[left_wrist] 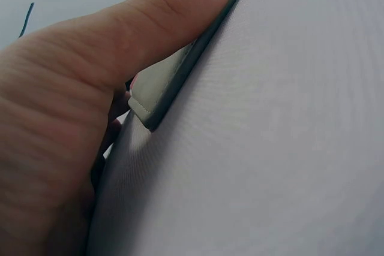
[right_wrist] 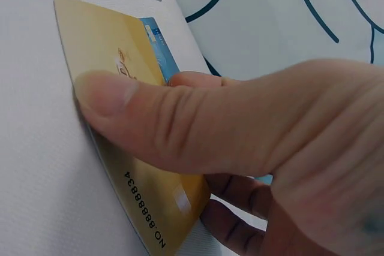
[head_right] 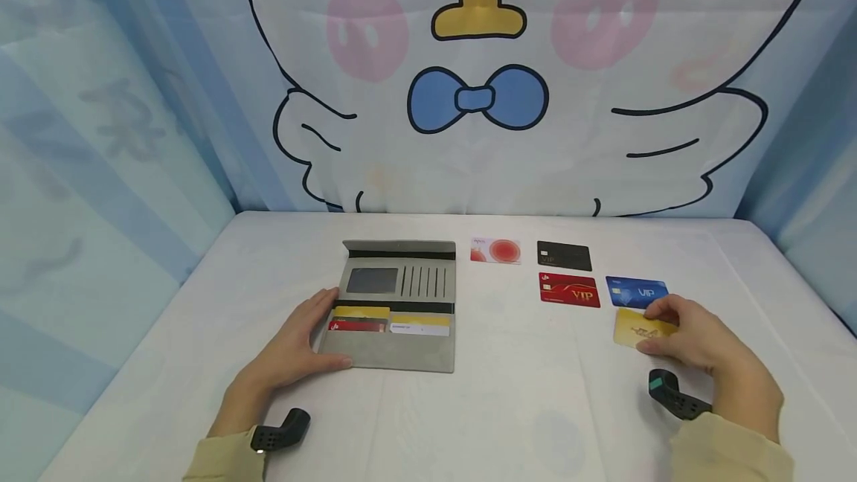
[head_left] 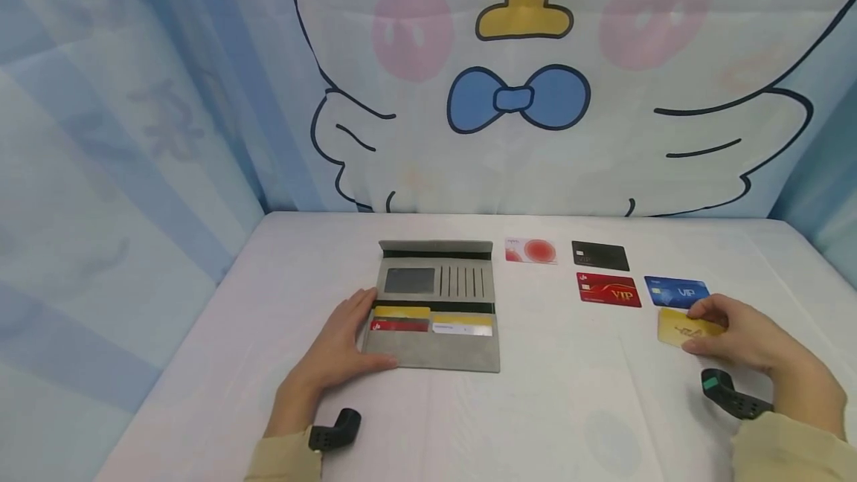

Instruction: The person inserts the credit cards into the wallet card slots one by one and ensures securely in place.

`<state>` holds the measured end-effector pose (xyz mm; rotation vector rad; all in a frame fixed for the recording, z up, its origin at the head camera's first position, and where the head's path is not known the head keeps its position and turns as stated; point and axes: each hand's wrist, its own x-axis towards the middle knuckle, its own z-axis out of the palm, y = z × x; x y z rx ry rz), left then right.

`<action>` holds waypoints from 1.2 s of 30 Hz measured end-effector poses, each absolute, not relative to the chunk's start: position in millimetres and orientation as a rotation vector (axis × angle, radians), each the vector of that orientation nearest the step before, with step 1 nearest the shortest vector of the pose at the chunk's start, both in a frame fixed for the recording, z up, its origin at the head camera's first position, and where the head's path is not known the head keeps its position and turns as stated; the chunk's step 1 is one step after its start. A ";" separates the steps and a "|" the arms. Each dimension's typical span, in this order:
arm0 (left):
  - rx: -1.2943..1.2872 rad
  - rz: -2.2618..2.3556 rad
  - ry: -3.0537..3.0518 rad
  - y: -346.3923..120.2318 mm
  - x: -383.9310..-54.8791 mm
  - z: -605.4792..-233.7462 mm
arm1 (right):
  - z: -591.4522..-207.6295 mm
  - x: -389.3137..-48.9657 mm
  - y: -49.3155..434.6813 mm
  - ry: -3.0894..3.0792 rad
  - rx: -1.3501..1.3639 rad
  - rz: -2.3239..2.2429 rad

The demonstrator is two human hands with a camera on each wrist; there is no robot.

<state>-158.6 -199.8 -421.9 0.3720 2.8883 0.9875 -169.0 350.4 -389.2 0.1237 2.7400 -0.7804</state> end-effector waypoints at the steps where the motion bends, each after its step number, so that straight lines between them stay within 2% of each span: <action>1: 0.374 0.989 2.890 -199.8 -158.5 -421.9 | -389.4 -169.1 349.4 2.745 0.129 -0.791; 16: 0.406 0.992 2.895 -200.8 -158.2 -421.4 | -391.8 -169.8 337.8 2.759 0.144 -0.868; 36: 0.402 0.986 2.890 -201.2 -159.1 -420.6 | -376.4 -176.4 299.0 2.797 -0.134 -1.008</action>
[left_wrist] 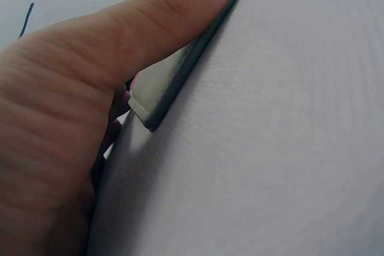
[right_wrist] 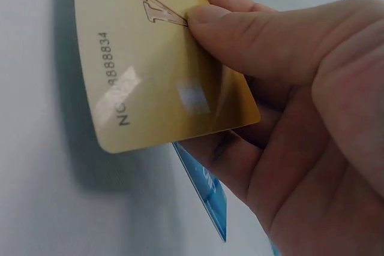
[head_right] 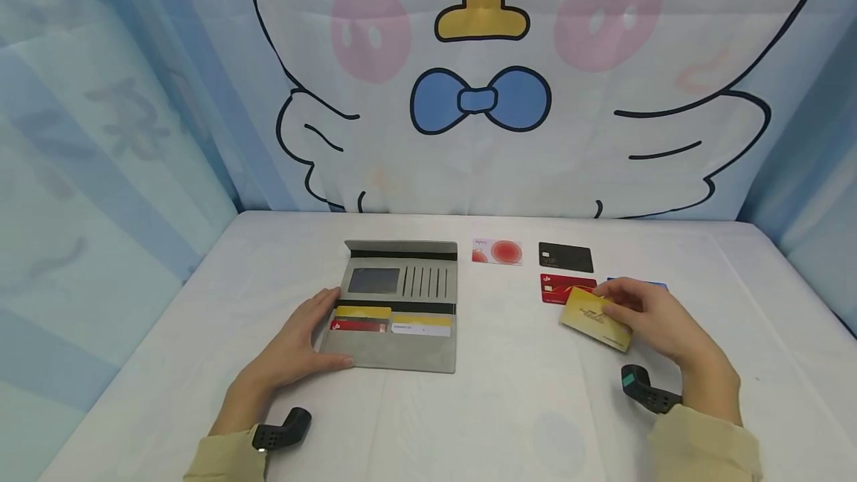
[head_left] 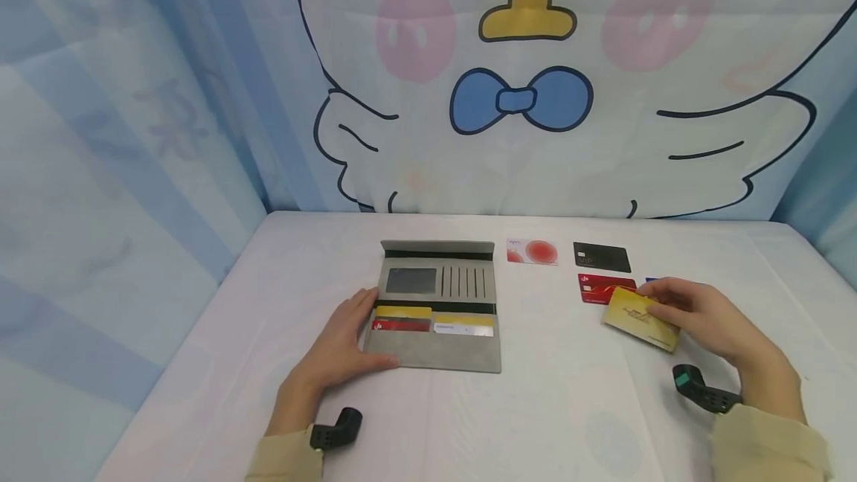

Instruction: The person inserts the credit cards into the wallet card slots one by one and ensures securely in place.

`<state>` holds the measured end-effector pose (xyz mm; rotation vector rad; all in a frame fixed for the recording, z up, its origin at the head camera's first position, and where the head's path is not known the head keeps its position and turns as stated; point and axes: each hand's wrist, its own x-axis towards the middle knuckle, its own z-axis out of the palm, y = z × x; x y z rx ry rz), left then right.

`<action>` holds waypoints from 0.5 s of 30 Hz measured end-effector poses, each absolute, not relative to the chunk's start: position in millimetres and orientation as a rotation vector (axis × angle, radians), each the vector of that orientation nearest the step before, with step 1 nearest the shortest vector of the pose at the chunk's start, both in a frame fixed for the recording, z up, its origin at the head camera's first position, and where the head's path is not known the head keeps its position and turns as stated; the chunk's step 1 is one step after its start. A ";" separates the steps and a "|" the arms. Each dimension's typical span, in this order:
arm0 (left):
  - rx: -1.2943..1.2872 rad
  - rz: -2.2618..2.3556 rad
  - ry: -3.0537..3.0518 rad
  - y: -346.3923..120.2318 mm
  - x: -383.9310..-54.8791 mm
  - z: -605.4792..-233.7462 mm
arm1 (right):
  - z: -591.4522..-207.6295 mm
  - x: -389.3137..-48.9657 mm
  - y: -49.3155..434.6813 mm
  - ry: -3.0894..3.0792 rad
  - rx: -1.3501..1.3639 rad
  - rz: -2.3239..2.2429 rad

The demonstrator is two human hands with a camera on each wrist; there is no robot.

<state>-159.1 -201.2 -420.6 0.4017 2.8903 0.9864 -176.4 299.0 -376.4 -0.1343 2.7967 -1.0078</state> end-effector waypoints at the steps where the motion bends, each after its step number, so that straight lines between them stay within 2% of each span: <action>1: 0.398 0.984 2.891 -201.2 -159.1 -420.3 | -375.6 -178.0 294.8 2.797 -0.150 -1.018; 15: 0.387 0.998 2.881 -202.1 -158.9 -422.2 | -373.0 -195.7 230.0 2.818 -0.323 -1.129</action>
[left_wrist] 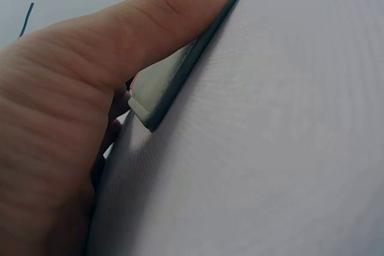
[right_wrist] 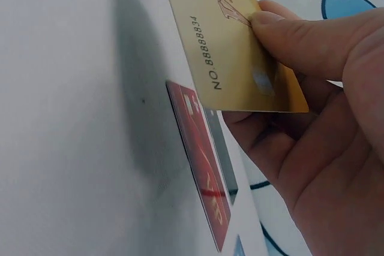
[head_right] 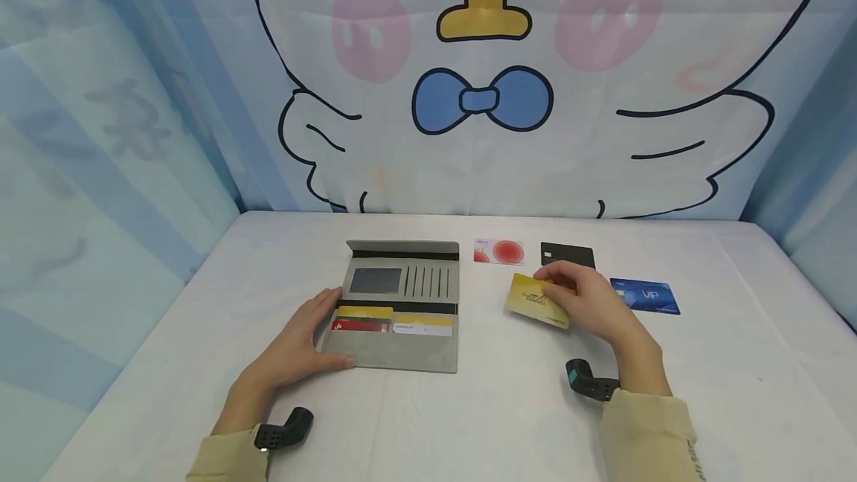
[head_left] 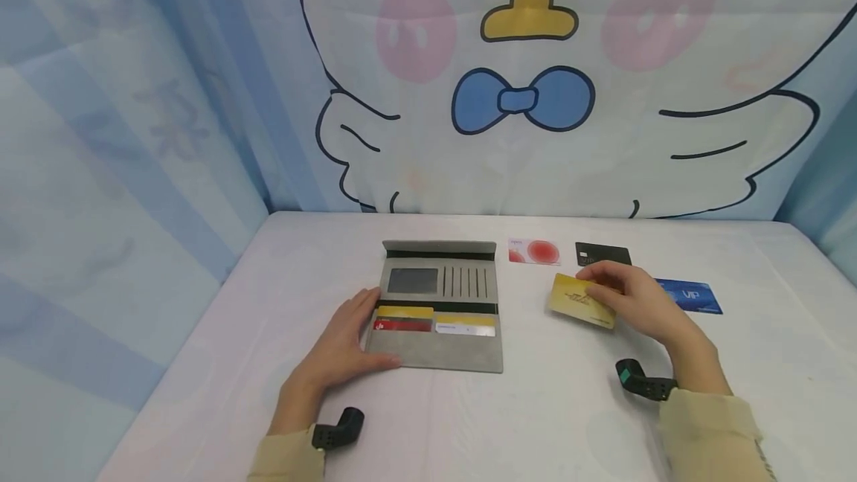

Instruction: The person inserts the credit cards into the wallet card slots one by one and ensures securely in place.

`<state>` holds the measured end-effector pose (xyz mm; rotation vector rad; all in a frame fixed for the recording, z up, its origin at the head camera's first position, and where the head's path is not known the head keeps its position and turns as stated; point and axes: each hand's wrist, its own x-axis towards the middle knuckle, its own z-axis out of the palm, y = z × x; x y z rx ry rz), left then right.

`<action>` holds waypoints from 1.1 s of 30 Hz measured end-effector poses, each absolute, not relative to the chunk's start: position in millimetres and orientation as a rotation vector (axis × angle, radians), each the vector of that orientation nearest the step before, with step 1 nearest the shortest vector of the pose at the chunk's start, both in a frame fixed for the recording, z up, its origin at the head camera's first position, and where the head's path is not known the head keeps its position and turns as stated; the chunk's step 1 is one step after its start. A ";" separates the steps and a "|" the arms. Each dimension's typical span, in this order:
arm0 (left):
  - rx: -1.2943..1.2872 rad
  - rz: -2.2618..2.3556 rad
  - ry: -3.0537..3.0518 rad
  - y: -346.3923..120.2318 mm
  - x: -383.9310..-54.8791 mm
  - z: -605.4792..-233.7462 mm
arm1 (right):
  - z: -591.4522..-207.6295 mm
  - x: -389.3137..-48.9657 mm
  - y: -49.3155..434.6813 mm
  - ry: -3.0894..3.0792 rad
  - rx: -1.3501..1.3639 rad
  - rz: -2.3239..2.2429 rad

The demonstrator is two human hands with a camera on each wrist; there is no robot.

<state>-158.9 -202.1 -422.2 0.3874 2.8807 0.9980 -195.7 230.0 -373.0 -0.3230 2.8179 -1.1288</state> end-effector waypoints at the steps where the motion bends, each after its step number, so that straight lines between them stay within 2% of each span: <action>1: 0.385 1.001 2.880 -201.8 -158.9 -422.1 | -373.0 -196.7 226.5 2.825 -0.333 -1.134; 33: 0.367 1.003 2.895 -200.1 -158.8 -423.4 | -386.1 -228.1 124.4 2.740 -0.587 -1.405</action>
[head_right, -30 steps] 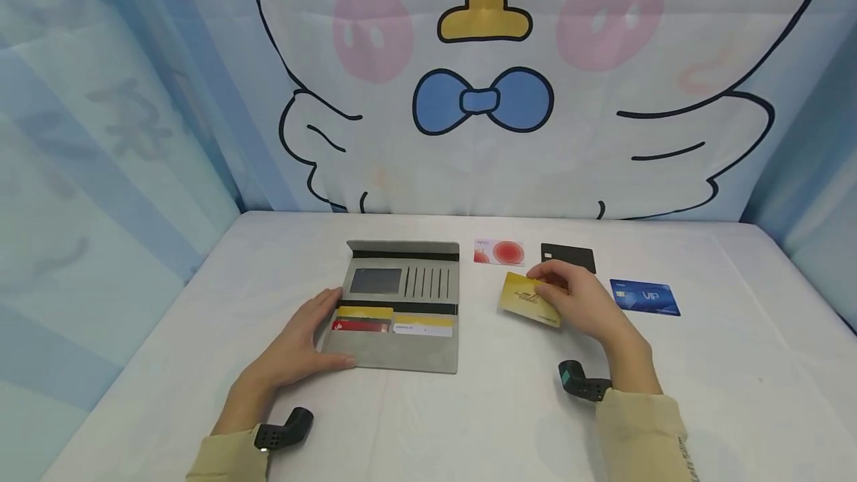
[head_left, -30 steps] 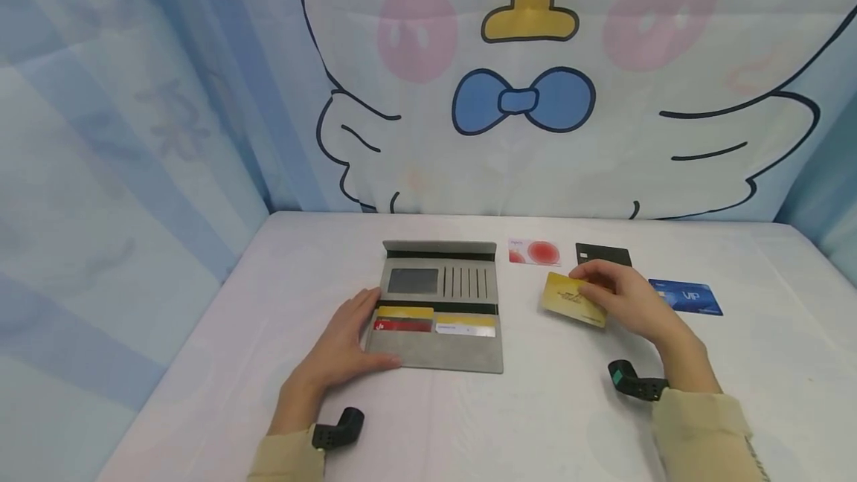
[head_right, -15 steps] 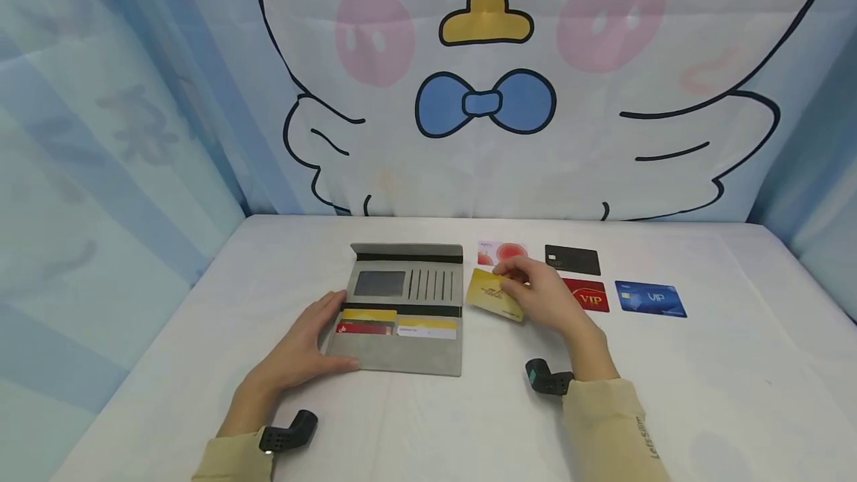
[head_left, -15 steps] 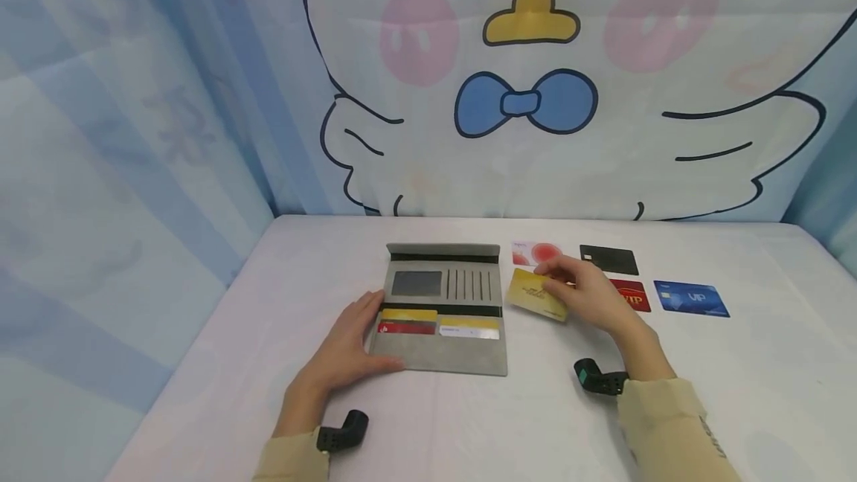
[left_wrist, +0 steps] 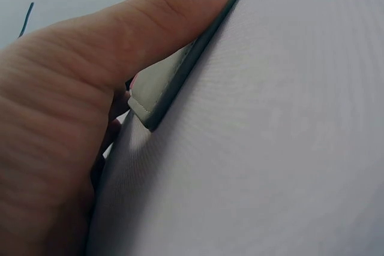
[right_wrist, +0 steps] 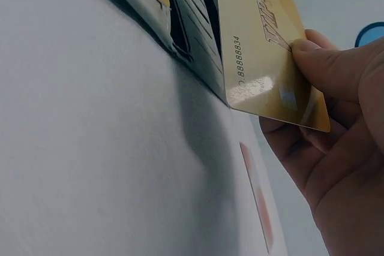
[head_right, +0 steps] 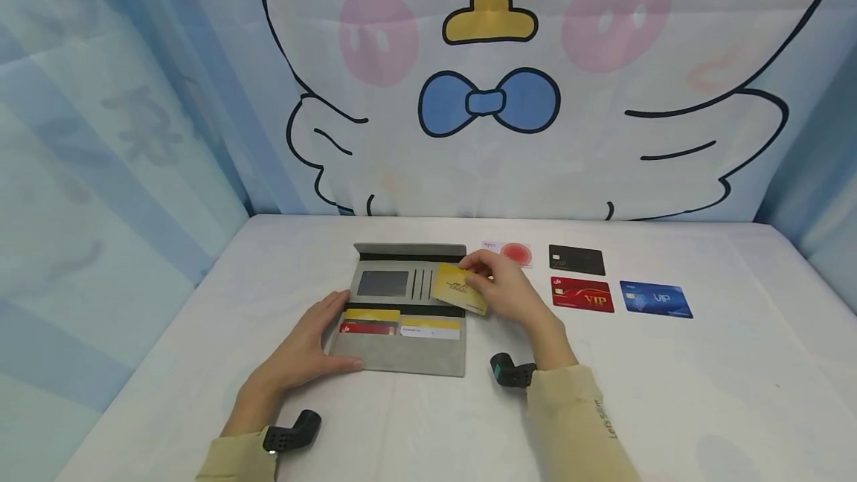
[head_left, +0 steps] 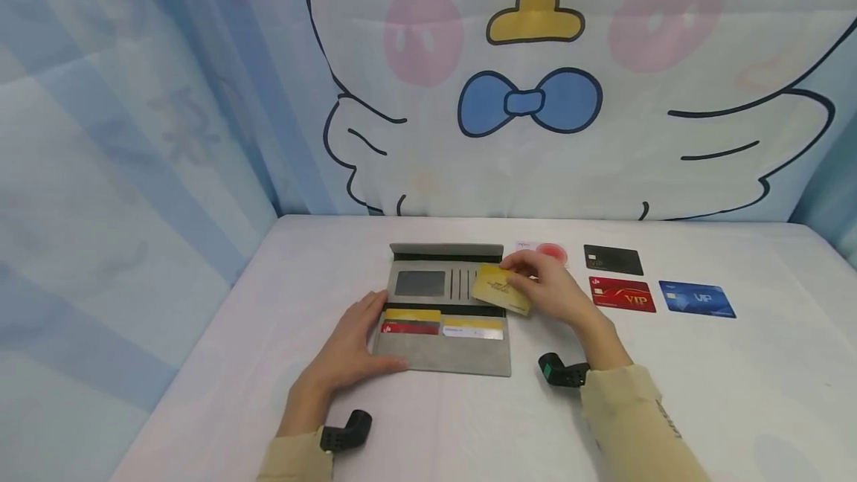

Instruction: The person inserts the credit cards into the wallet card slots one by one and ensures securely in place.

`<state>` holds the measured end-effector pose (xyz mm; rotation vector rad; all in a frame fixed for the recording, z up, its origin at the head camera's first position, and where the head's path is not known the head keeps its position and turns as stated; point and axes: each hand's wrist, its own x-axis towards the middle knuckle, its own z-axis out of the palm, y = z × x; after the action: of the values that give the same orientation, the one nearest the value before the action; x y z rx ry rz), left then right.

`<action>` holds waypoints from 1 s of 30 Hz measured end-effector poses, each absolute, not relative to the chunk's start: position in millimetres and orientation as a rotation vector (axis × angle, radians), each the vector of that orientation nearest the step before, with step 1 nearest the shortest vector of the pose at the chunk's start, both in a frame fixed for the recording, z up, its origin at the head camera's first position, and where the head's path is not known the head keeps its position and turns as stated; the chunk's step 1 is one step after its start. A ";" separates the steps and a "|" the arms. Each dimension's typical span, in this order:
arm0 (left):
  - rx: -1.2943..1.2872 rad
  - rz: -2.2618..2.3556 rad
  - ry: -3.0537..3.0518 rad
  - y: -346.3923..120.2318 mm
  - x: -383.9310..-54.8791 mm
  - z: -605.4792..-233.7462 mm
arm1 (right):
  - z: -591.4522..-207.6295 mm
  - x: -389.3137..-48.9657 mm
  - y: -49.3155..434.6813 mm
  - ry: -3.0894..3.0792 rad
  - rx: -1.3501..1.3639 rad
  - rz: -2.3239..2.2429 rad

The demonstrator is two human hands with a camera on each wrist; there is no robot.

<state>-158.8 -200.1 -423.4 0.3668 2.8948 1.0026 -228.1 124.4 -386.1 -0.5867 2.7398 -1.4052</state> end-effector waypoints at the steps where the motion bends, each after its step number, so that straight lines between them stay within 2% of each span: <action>1: 0.369 1.005 2.895 -200.1 -158.8 -423.4 | -386.4 -228.6 121.9 2.733 -0.599 -1.412; 16: 0.380 1.003 2.893 -200.9 -158.6 -422.3 | -393.6 -233.5 93.5 2.677 -0.685 -1.453; 30: 0.377 0.984 2.894 -201.1 -159.5 -422.3 | -398.6 -230.4 86.2 2.676 -0.558 -1.370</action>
<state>-159.5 -201.1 -422.3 0.3773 2.8943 0.9842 -230.4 86.2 -398.6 -0.5580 2.6760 -1.3701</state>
